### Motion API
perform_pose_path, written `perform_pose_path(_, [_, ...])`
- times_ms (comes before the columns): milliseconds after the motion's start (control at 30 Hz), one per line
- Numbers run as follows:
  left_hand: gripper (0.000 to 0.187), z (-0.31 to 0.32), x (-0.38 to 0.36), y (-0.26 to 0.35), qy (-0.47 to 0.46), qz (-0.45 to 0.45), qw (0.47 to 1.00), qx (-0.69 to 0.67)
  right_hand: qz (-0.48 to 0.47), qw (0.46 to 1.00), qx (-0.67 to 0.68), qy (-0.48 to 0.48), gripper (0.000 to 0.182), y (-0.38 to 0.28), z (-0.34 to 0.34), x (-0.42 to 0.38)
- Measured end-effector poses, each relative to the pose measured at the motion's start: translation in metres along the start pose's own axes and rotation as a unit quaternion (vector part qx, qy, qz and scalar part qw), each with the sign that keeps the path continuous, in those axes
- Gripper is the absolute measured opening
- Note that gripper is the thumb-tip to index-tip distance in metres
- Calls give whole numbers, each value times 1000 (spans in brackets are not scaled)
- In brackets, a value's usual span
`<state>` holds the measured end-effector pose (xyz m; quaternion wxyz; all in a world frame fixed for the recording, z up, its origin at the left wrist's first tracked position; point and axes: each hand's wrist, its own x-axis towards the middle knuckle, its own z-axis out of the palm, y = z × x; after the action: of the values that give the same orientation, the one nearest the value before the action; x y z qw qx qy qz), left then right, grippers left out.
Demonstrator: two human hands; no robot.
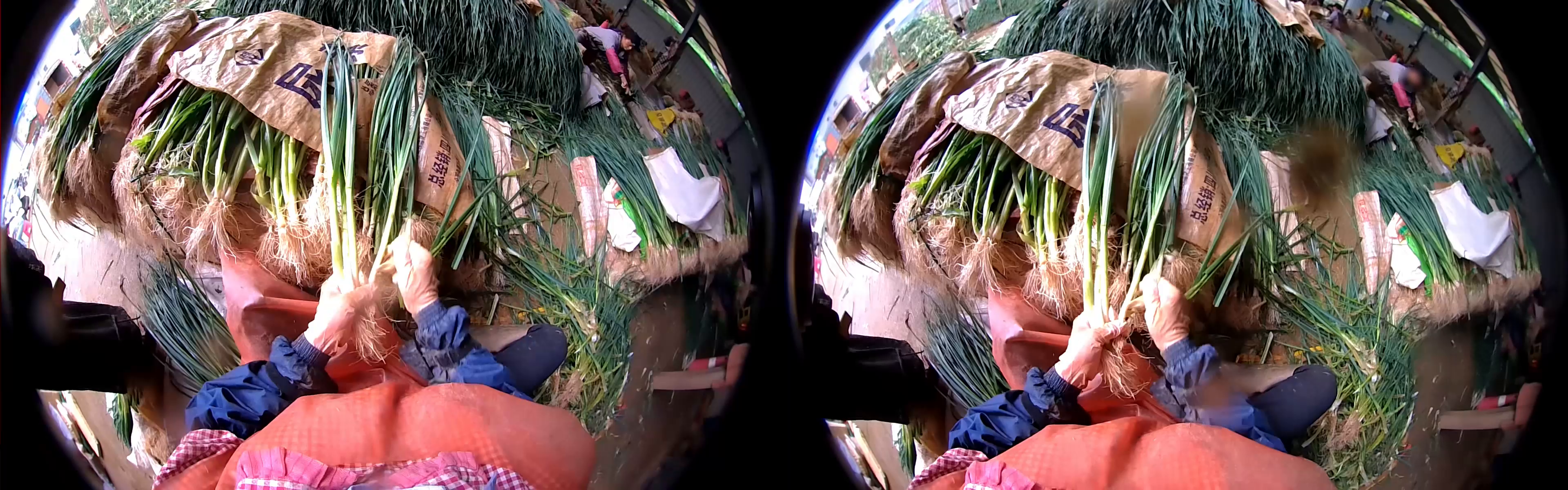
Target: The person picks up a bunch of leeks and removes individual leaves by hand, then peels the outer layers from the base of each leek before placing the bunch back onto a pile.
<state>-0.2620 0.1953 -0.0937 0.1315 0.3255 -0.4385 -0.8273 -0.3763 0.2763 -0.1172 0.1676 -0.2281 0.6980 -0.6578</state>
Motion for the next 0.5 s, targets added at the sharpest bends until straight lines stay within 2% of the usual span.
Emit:
perform_pose_path(67, [5, 0, 4, -7, 11, 21, 999, -44, -126, 979, -137, 87, 37, -13, 7, 19])
perform_pose_path(100, [5, -7, 10, -7, 17, 37, 997, -58, -10, 999, 47, -22, 38, -24, -2, 6])
perform_pose_path(133, [5, -13, 13, -9, 27, 48, 995, -79, -188, 981, 25, -44, 38, -27, -4, 2])
perform_pose_path(167, [4, -7, 10, 4, 53, 27, 996, -69, -64, 992, 86, -65, 38, -30, -9, -11])
perform_pose_path(200, [6, -18, 15, 5, 36, -13, 997, -65, 65, 984, 145, -82, 38, -32, -17, -23])
perform_pose_path(233, [7, -15, 13, 12, 27, -50, 994, -90, 133, 973, 171, -85, 38, -28, -23, -22])
perform_pose_path(267, [8, -10, 8, 19, 13, -88, 990, -112, 145, 969, 190, -67, 31, -14, -20, -15])
perform_pose_path(300, [7, -10, 3, 21, -5, -128, 987, -94, 231, 940, 238, -79, 26, -4, -16, -7])
perform_pose_path(333, [7, -14, 4, 17, -66, -114, 988, -82, 310, 902, 287, -92, 22, 0, -11, 3])
perform_pose_path(400, [8, -23, 0, 15, -179, -153, 935, -266, 332, 854, 395, -68, 15, 3, 0, 10])
perform_pose_path(433, [15, -45, 4, 2, -155, -161, 934, -278, 287, 848, 441, -66, 15, 1, -1, 13])
perform_pose_path(467, [24, -51, 3, 6, -210, -181, 898, -341, 241, 839, 484, -64, 14, 0, -6, 16])
perform_pose_path(500, [28, -56, 0, 11, -202, -153, 912, -322, 171, 861, 479, -28, 18, 5, -20, 19])
